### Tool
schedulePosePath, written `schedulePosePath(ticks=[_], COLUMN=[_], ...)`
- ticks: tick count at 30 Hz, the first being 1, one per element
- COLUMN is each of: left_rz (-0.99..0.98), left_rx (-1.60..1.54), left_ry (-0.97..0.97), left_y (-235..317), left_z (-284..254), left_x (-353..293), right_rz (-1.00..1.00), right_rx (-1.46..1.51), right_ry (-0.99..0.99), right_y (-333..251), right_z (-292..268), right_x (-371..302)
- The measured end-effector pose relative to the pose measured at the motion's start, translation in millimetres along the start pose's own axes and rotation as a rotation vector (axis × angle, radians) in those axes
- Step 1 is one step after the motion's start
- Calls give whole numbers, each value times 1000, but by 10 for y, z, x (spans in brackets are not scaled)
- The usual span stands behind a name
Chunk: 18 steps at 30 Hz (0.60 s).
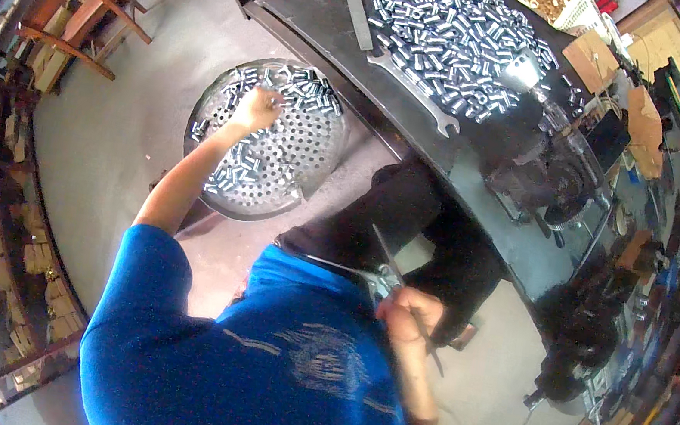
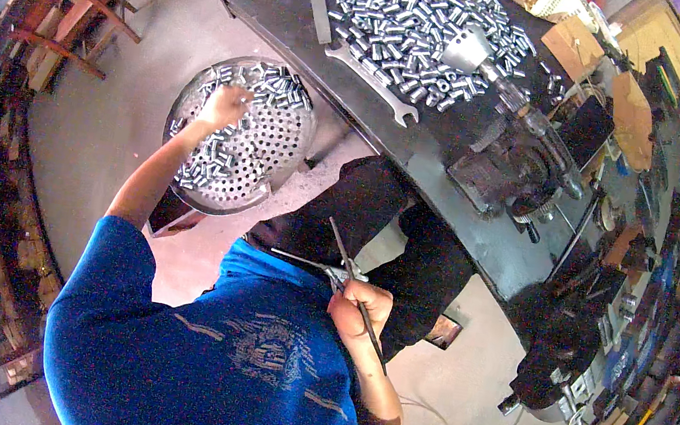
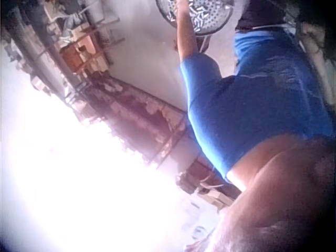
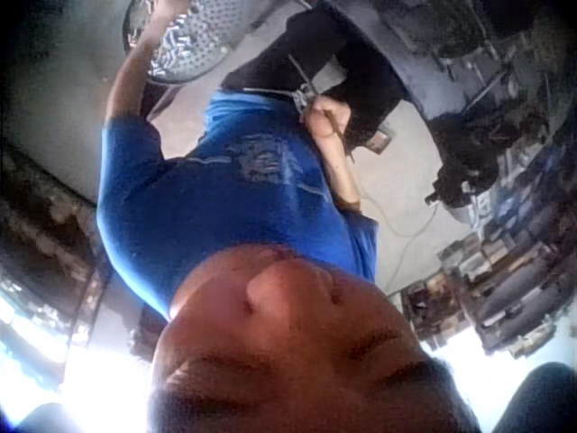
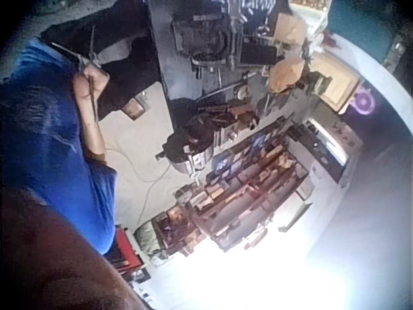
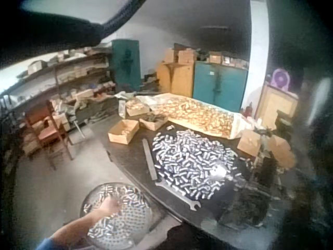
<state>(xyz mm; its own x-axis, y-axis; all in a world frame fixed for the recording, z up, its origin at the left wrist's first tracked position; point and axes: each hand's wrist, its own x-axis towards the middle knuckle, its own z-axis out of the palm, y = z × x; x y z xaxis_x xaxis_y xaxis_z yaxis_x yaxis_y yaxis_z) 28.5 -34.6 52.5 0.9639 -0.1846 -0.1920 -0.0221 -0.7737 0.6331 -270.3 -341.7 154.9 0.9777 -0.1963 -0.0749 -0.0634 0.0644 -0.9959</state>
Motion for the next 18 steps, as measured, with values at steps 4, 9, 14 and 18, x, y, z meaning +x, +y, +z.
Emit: schedulePosePath(ticks=[4, 9, 14, 18], left_rz=[-19, -21, -15, 35], left_rx=[-63, 384, 621, 638], left_ry=[-46, 85, 58, 41], left_y=[-540, -119, -262, -112], left_z=[342, 572, 773, 732], left_x=[95, 492, 709, 548], right_rz=[-6, -8, 52, 83], right_rx=[-1, -71, -3, -59], right_ry=[-5, 26, 6, 41], right_y=[-34, 98, -86, -22], right_z=[39, -10, 41, 19], right_x=[60, 24, 58, 13])
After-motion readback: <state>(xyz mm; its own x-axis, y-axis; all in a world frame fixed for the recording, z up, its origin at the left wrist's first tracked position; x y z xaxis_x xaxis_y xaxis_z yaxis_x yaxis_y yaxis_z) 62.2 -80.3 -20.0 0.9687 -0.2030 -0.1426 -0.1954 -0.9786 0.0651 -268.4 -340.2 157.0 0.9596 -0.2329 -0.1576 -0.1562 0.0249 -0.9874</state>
